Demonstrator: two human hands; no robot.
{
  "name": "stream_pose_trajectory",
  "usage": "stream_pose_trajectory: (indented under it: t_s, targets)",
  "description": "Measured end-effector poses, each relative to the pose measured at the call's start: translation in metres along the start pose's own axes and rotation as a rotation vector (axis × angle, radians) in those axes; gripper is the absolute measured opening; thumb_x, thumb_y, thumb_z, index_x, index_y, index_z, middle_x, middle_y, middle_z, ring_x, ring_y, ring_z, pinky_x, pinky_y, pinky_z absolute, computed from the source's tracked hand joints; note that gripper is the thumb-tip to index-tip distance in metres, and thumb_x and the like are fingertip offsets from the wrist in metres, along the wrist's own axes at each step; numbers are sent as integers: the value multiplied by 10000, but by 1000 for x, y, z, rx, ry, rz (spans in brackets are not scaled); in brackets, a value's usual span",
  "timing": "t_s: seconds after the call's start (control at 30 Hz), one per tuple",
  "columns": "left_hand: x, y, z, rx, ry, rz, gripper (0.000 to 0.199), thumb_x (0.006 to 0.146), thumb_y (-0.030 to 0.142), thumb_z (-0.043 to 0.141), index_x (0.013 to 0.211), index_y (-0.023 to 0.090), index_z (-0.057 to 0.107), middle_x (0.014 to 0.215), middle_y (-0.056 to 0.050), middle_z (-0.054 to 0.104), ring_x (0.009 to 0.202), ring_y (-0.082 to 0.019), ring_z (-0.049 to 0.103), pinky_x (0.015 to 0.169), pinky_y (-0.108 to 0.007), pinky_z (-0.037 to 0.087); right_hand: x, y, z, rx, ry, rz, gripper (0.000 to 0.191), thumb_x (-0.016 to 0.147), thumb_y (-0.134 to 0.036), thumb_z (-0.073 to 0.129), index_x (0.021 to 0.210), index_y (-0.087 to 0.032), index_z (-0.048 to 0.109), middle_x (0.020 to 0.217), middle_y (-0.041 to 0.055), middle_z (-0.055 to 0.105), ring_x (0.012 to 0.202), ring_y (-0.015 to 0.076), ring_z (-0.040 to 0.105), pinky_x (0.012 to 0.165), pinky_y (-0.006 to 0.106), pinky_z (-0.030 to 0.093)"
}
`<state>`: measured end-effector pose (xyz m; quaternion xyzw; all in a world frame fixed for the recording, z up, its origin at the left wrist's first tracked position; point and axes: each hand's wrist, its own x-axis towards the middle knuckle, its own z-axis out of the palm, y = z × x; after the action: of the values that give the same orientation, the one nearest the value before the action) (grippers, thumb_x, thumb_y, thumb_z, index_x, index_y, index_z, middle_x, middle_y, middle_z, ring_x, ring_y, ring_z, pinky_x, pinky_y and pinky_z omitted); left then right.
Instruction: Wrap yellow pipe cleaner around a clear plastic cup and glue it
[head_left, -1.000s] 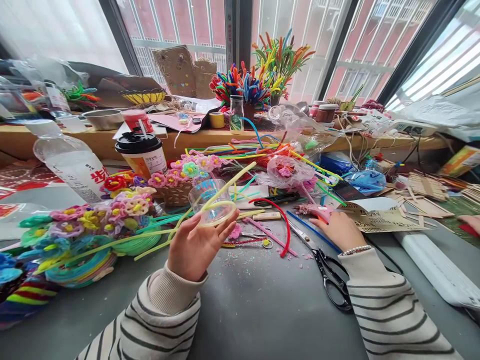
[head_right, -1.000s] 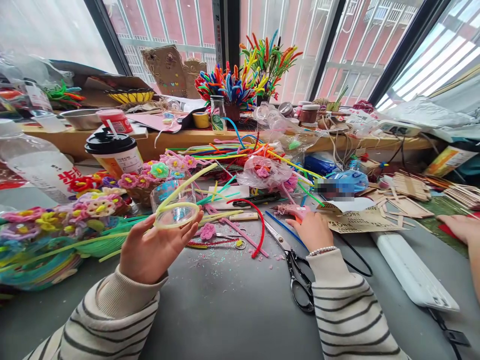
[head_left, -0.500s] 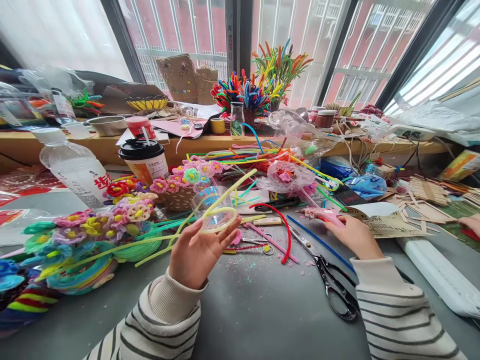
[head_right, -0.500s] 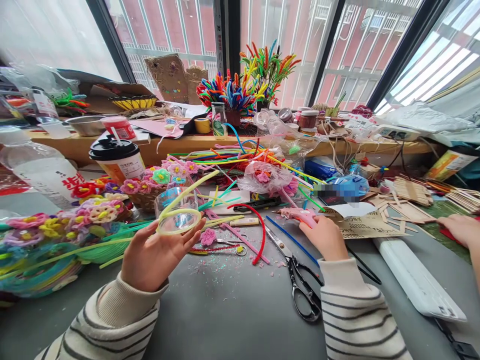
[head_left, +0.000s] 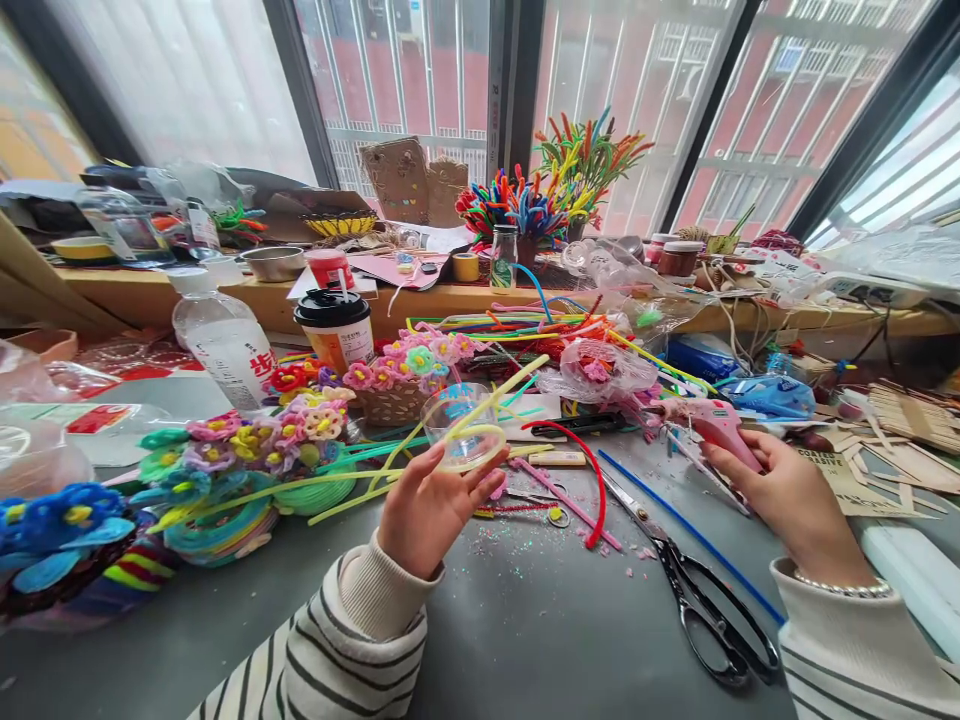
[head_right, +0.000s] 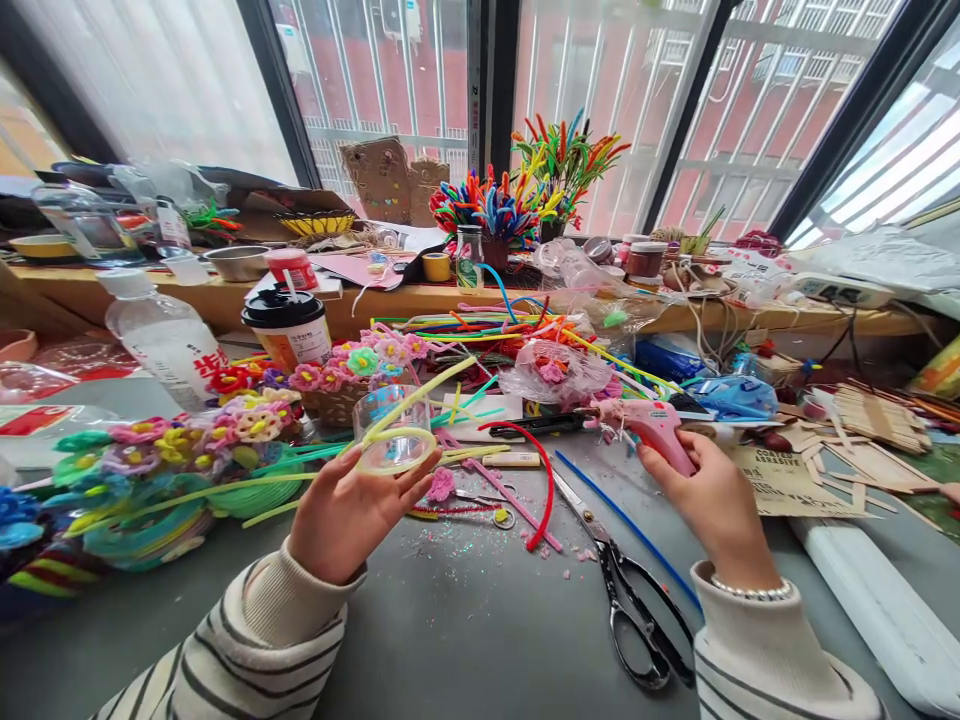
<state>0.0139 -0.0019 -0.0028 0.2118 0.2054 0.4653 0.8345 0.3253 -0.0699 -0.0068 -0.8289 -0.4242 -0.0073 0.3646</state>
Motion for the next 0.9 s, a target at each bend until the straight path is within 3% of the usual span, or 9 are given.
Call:
stream_pose_trajectory:
  t_s: [0.13, 0.27, 0.53, 0.7, 0.9]
  targets:
    - [1, -2, -2, 0, -11, -7, 457, 629, 255, 612, 1045, 169, 445, 1007, -155, 633, 1000, -291, 586, 816, -327, 446, -16, -50, 0, 178, -11, -65, 652, 575, -624, 537, 1019, -147, 571, 813, 92, 652, 659, 227, 604, 582, 347, 477]
    - [1, -5, -5, 6, -41, -35, 542, 634, 248, 612, 1124, 145, 404, 1032, -157, 627, 1009, -293, 580, 860, -346, 418, -43, -80, 13, 268, 60, -209, 618, 583, -585, 583, 1027, -156, 560, 801, 83, 641, 618, 197, 588, 583, 337, 483]
    - [4, -15, -7, 43, -114, -215, 461, 667, 258, 586, 1082, 89, 481, 1019, -149, 645, 964, -273, 604, 860, -334, 399, -62, -80, 33, 77, 431, -457, 569, 646, -478, 611, 1046, -75, 571, 802, 132, 652, 577, 187, 589, 562, 315, 498]
    - [3, -17, -8, 66, -141, -232, 419, 697, 252, 560, 1073, 77, 496, 1005, -147, 653, 970, -267, 600, 911, -365, 352, -61, -77, 34, -30, 480, -556, 528, 668, -424, 615, 1081, -102, 550, 817, 118, 661, 628, 209, 620, 579, 313, 504]
    - [1, -18, -8, 86, -189, -238, 366, 727, 248, 526, 1048, 73, 529, 986, -142, 659, 967, -261, 597, 924, -387, 337, -64, -76, 33, -68, 480, -558, 523, 691, -430, 591, 1116, -133, 519, 841, 117, 662, 647, 231, 632, 585, 339, 501]
